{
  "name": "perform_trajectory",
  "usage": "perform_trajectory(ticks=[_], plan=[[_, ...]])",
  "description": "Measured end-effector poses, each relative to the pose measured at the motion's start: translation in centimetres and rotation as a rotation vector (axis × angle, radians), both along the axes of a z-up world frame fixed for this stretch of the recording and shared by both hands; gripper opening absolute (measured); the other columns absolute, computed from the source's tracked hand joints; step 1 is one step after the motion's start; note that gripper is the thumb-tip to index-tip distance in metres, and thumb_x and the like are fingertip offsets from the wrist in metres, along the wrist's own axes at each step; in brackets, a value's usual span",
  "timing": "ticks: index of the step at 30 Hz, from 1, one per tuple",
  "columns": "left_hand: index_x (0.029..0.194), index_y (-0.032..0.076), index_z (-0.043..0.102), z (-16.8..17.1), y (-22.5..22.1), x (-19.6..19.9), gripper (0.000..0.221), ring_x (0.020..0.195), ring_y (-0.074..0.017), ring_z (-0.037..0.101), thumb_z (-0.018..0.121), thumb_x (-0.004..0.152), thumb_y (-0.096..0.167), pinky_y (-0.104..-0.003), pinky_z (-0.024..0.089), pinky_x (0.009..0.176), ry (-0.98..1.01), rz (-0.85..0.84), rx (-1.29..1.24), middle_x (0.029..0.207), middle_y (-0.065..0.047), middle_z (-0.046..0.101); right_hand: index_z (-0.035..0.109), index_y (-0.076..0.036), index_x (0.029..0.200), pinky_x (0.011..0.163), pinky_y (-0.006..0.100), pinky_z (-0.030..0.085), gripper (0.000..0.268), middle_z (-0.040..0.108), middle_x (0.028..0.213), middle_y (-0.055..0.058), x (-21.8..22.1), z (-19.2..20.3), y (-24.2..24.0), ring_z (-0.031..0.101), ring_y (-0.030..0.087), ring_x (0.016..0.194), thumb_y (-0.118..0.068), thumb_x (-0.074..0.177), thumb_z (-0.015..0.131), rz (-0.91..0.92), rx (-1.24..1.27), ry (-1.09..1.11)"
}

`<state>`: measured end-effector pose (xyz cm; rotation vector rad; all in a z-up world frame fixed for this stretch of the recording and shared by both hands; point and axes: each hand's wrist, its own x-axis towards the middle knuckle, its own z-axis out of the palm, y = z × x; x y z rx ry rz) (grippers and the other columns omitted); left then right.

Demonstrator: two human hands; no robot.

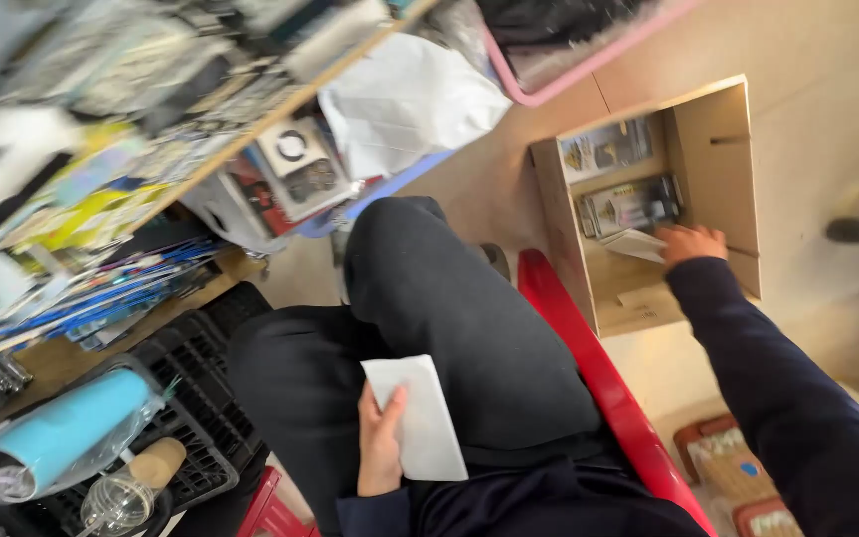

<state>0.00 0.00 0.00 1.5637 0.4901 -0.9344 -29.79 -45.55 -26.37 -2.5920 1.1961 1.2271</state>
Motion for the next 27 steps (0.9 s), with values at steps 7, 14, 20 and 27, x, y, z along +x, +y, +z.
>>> perform_trajectory(ticks=[7,14,20,27], plan=[[0.135,-0.013,0.05,5.4,-2.0,2.4,0.068,0.106,-0.0419,0.07,0.06,0.094,0.041,-0.051,0.057,0.095,0.292,-0.077,-0.727,0.13,-0.034,0.063,0.067,-0.014,0.097,0.074,0.043,0.048,0.028,0.076,0.096,0.015,6.4,14.4,-0.7,0.067,0.036,0.084,-0.042,0.097,0.07,-0.507,0.001,-0.606],[0.136,-0.003,0.052,6.6,-1.9,3.9,0.069,0.1,-0.0295,0.068,0.05,0.096,0.053,-0.045,0.055,0.097,0.45,-0.033,-0.923,0.116,-0.021,0.065,0.064,0.001,0.13,0.086,0.031,0.049,0.025,0.063,0.116,0.01,18.5,35.9,11.3,0.057,0.015,0.102,-0.008,0.107,0.066,-0.385,0.306,-1.331],[0.14,0.0,0.055,2.7,0.1,2.9,0.064,0.117,-0.0259,0.063,0.052,0.098,0.048,-0.038,0.054,0.097,0.445,0.118,-0.897,0.133,-0.016,0.064,0.065,-0.001,0.123,0.085,0.031,0.056,0.035,0.075,0.114,0.009,24.5,36.0,23.2,0.068,0.016,0.099,-0.008,0.089,0.069,-0.542,0.997,-1.053],[0.146,-0.005,0.048,10.8,0.6,6.1,0.079,0.124,-0.0262,0.055,0.057,0.102,0.059,-0.047,0.039,0.112,0.322,0.156,-0.872,0.136,-0.022,0.058,0.073,-0.002,0.103,0.076,0.043,0.063,0.03,0.075,0.077,0.015,26.8,34.3,29.8,0.072,0.025,0.071,-0.01,0.077,0.086,-0.215,0.879,-0.879]])
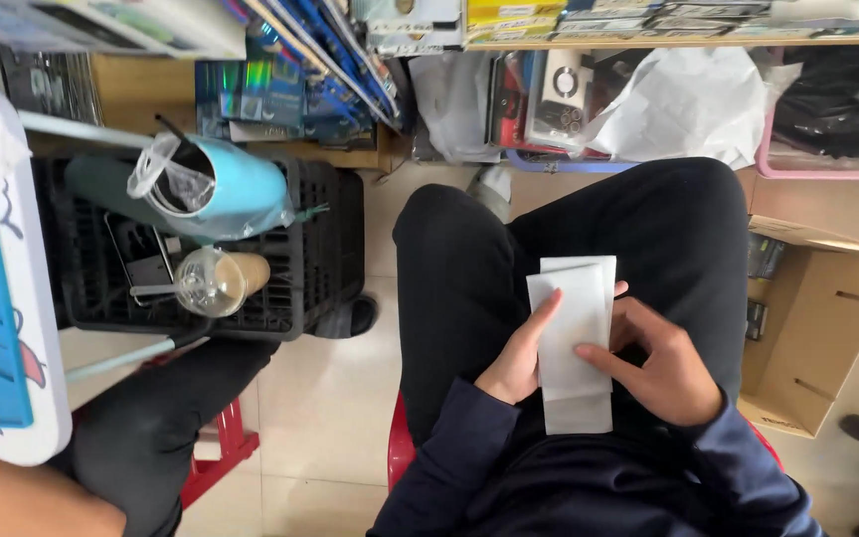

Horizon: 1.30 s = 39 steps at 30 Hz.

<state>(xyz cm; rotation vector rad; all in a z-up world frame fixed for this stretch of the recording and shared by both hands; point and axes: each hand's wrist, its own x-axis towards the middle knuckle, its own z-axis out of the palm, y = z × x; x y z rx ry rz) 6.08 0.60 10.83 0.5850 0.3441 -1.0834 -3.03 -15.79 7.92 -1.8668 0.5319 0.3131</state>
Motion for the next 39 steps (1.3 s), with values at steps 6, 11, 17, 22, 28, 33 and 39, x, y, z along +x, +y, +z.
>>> perform_trajectory(ticks=[6,11,17,22,28,33,39], plan=[[0.139,0.004,0.057,-3.9,0.3,-1.5,0.061,0.11,-0.0229,0.066,0.067,0.101,0.052,-0.041,0.049,0.102,0.093,0.04,-0.044,0.128,-0.018,0.067,0.073,-0.004,0.092,0.08,0.039,0.06,0.023,0.073,0.075,0.009,2.2,2.2,-0.7,0.068,0.021,0.073,-0.011,0.076,0.088,0.08,-0.04,-0.043],[0.135,0.011,0.061,-7.2,-0.2,-1.7,0.052,0.115,-0.0232,0.065,0.059,0.101,0.051,-0.042,0.05,0.103,0.174,0.084,-0.008,0.124,-0.01,0.069,0.062,-0.001,0.107,0.077,0.032,0.053,0.019,0.068,0.098,0.01,0.5,0.7,-4.6,0.064,0.016,0.087,-0.004,0.092,0.073,-0.074,0.009,-0.175],[0.154,0.015,0.047,-6.8,-0.3,-1.4,0.061,0.115,-0.025,0.063,0.044,0.106,0.054,-0.045,0.051,0.097,0.091,0.08,-0.252,0.138,-0.009,0.06,0.071,-0.002,0.118,0.089,0.025,0.055,0.031,0.077,0.109,0.004,1.1,6.1,-8.8,0.068,0.01,0.099,-0.009,0.088,0.07,0.145,-0.081,-0.041],[0.158,0.006,0.04,-7.5,-0.1,-2.7,0.072,0.117,-0.03,0.065,0.036,0.111,0.06,-0.044,0.049,0.104,0.1,-0.074,-0.511,0.127,-0.022,0.064,0.082,-0.026,0.113,0.065,0.029,0.064,0.032,0.087,0.093,-0.007,3.8,9.2,-7.0,0.084,0.014,0.073,-0.031,0.082,0.075,0.764,-0.148,-0.099],[0.143,-0.005,0.054,-10.8,1.1,-4.1,0.068,0.105,-0.033,0.071,0.036,0.119,0.056,-0.036,0.059,0.092,0.306,-0.494,-0.57,0.123,-0.025,0.068,0.071,-0.03,0.091,0.068,0.042,0.052,0.016,0.078,0.089,-0.012,6.1,7.1,-2.3,0.074,0.021,0.079,-0.044,0.085,0.077,1.072,-0.381,0.095],[0.147,-0.004,0.052,-14.6,1.4,-5.7,0.084,0.11,-0.0308,0.069,0.028,0.114,0.07,-0.04,0.059,0.089,0.169,-0.512,-0.567,0.126,-0.024,0.067,0.07,-0.023,0.102,0.078,0.03,0.05,0.025,0.073,0.092,-0.007,8.1,9.1,-2.0,0.07,0.017,0.083,-0.035,0.083,0.081,0.832,-0.297,-0.349],[0.144,0.006,0.052,-6.2,1.6,-1.8,0.057,0.097,-0.0188,0.067,0.055,0.106,0.048,-0.03,0.054,0.084,-0.182,-0.607,-0.388,0.12,-0.015,0.067,0.067,-0.007,0.121,0.091,0.032,0.056,0.045,0.072,0.115,0.007,7.1,8.1,-4.1,0.067,0.019,0.102,-0.034,0.084,0.072,0.534,-0.371,-0.38]])
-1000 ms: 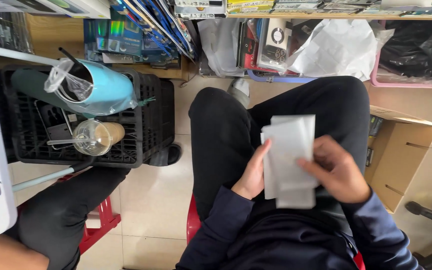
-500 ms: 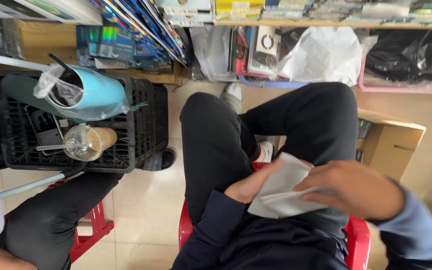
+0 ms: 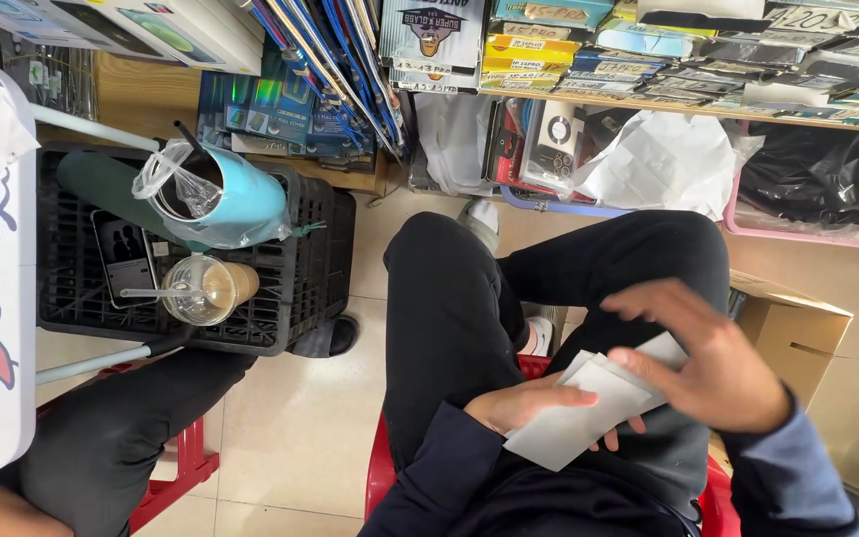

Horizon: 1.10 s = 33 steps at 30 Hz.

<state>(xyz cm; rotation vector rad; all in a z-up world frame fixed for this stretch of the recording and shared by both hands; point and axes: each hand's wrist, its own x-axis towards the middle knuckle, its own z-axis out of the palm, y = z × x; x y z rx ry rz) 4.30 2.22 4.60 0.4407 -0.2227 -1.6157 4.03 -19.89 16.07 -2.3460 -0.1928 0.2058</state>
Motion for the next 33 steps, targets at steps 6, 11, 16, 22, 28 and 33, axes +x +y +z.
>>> perform_trajectory(ticks=[6,11,16,22,28,33], plan=[[0.138,0.001,0.057,-1.8,-0.3,-0.7,0.055,0.112,-0.0231,0.064,0.056,0.098,0.04,-0.036,0.049,0.104,-0.099,-0.097,-0.034,0.132,-0.015,0.063,0.07,-0.002,0.126,0.103,0.034,0.053,0.062,0.076,0.127,0.012,-1.3,-0.9,3.8,0.072,0.024,0.119,-0.04,0.106,0.025,0.032,0.451,0.331],[0.136,-0.002,0.054,-1.0,-0.5,-0.9,0.055,0.112,-0.0227,0.065,0.062,0.095,0.033,-0.032,0.054,0.1,-0.085,0.0,-0.03,0.127,-0.016,0.063,0.066,-0.005,0.126,0.065,0.027,0.056,0.063,0.07,0.118,0.011,-1.9,-2.2,2.1,0.069,0.018,0.077,-0.047,0.105,0.025,-0.033,0.615,0.277],[0.167,0.026,0.016,-1.5,-2.3,-1.3,0.1,0.085,-0.0426,0.07,0.074,0.087,0.011,-0.047,0.059,0.078,0.508,0.362,0.045,0.11,-0.026,0.06,0.065,0.005,0.113,0.09,0.036,0.055,0.061,0.072,0.11,0.018,-4.1,-5.2,-6.0,0.07,0.024,0.092,-0.042,0.11,0.026,-0.592,0.484,-0.053],[0.136,0.015,0.038,-3.2,-3.4,-1.2,0.056,0.081,-0.0449,0.069,0.063,0.09,0.033,-0.05,0.062,0.068,0.267,0.498,0.267,0.117,-0.021,0.05,0.067,-0.001,0.112,0.073,0.026,0.049,0.026,0.065,0.09,0.008,-15.7,-23.0,-19.6,0.057,0.014,0.075,-0.018,0.114,0.047,-1.18,0.249,-0.004],[0.124,0.011,0.049,-3.8,-4.1,-0.8,0.044,0.075,-0.0372,0.068,0.062,0.089,0.035,-0.048,0.063,0.059,0.183,0.577,0.468,0.118,-0.023,0.055,0.074,-0.02,0.119,0.089,0.044,0.052,0.049,0.076,0.111,0.011,-27.1,-42.8,-22.6,0.071,0.033,0.101,-0.051,0.082,0.069,-1.075,-0.154,0.876],[0.129,0.008,0.048,-2.0,-5.3,-0.2,0.05,0.072,-0.0328,0.067,0.059,0.092,0.038,-0.044,0.062,0.057,0.073,0.548,0.531,0.111,-0.022,0.055,0.051,-0.014,0.14,0.095,0.058,0.052,0.06,0.041,0.144,0.015,-24.5,-42.5,-20.4,0.052,0.039,0.125,-0.021,0.084,0.069,-1.015,-0.227,0.945]])
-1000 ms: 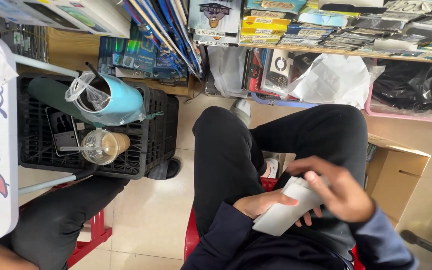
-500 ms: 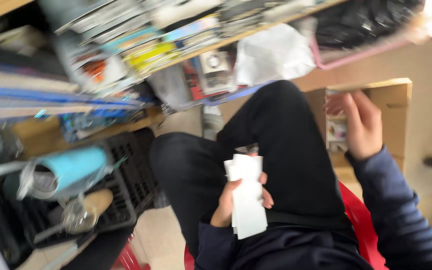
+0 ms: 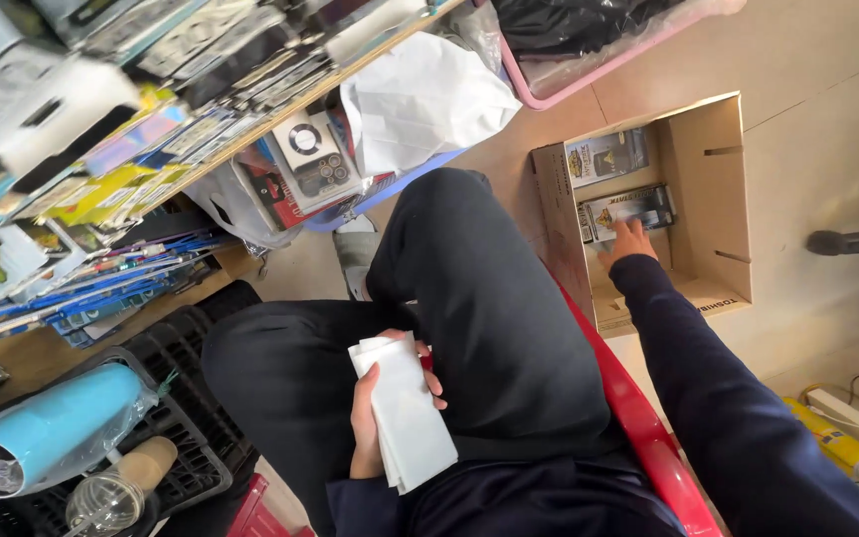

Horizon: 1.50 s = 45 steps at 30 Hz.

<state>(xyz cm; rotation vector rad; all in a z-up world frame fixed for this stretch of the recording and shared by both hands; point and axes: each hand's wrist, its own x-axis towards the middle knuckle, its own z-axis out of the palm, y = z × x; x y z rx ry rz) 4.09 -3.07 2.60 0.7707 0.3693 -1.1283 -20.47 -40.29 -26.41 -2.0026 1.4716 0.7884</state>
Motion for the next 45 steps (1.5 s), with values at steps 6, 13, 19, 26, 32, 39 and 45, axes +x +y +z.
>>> perform_trajectory(ticks=[6,13,19,26,32,39,45], plan=[[0.126,0.011,0.049,-0.2,0.2,-0.2,0.049,0.074,-0.0319,0.066,0.062,0.09,0.042,-0.044,0.062,0.059,-0.009,-0.028,0.034,0.119,-0.023,0.055,0.048,-0.018,0.146,0.1,0.062,0.047,0.086,0.037,0.159,0.014,1.5,-3.7,-1.9,0.042,0.039,0.136,0.006,0.068,0.074,0.226,-0.149,-0.06],[0.123,0.009,0.049,-0.2,-0.5,-0.3,0.049,0.071,-0.0307,0.065,0.061,0.09,0.044,-0.044,0.06,0.057,-0.077,-0.034,0.052,0.116,-0.023,0.053,0.048,-0.024,0.145,0.096,0.06,0.049,0.087,0.038,0.159,0.006,2.1,-6.1,-2.2,0.044,0.042,0.133,0.004,0.068,0.078,0.349,-0.144,0.005],[0.123,0.009,0.049,0.0,-0.6,-0.2,0.05,0.071,-0.0306,0.065,0.062,0.089,0.043,-0.043,0.061,0.058,-0.062,-0.024,0.059,0.116,-0.024,0.053,0.053,-0.023,0.138,0.09,0.058,0.051,0.077,0.045,0.153,0.008,0.6,-7.5,-1.7,0.05,0.043,0.127,0.009,0.071,0.073,0.407,-0.259,-0.03],[0.125,0.01,0.049,0.0,-0.4,-0.2,0.05,0.072,-0.0315,0.065,0.062,0.09,0.043,-0.043,0.059,0.058,-0.055,-0.015,0.017,0.117,-0.023,0.054,0.049,-0.017,0.14,0.09,0.057,0.048,0.096,0.051,0.134,0.014,1.4,-1.0,-2.7,0.052,0.04,0.118,-0.035,0.056,0.092,0.386,-0.207,-0.072],[0.129,0.013,0.047,1.7,-0.8,0.0,0.047,0.075,-0.0327,0.065,0.06,0.092,0.038,-0.042,0.057,0.063,-0.097,0.092,-0.007,0.12,-0.035,0.059,0.058,-0.01,0.134,0.091,0.046,0.04,0.087,0.055,0.117,0.015,1.1,9.6,-2.8,0.052,0.036,0.103,-0.042,0.059,0.088,0.233,-0.448,-0.539],[0.122,0.016,0.05,3.4,0.4,1.4,0.038,0.066,-0.0348,0.064,0.058,0.094,0.041,-0.042,0.055,0.059,-0.056,0.31,-0.096,0.103,-0.022,0.06,0.034,-0.014,0.138,0.094,0.029,0.044,0.073,0.044,0.135,0.005,8.6,30.0,0.4,0.052,0.021,0.118,-0.008,0.079,0.076,-0.236,-0.062,-1.201],[0.124,0.016,0.05,5.9,2.3,3.2,0.039,0.072,-0.0395,0.07,0.059,0.093,0.038,-0.052,0.063,0.061,-0.108,0.489,-0.066,0.101,-0.023,0.059,0.061,-0.01,0.144,0.128,0.055,0.044,0.07,0.061,0.147,0.009,16.8,39.6,7.8,0.055,0.033,0.142,-0.04,0.08,0.063,-0.586,0.635,-1.858]])
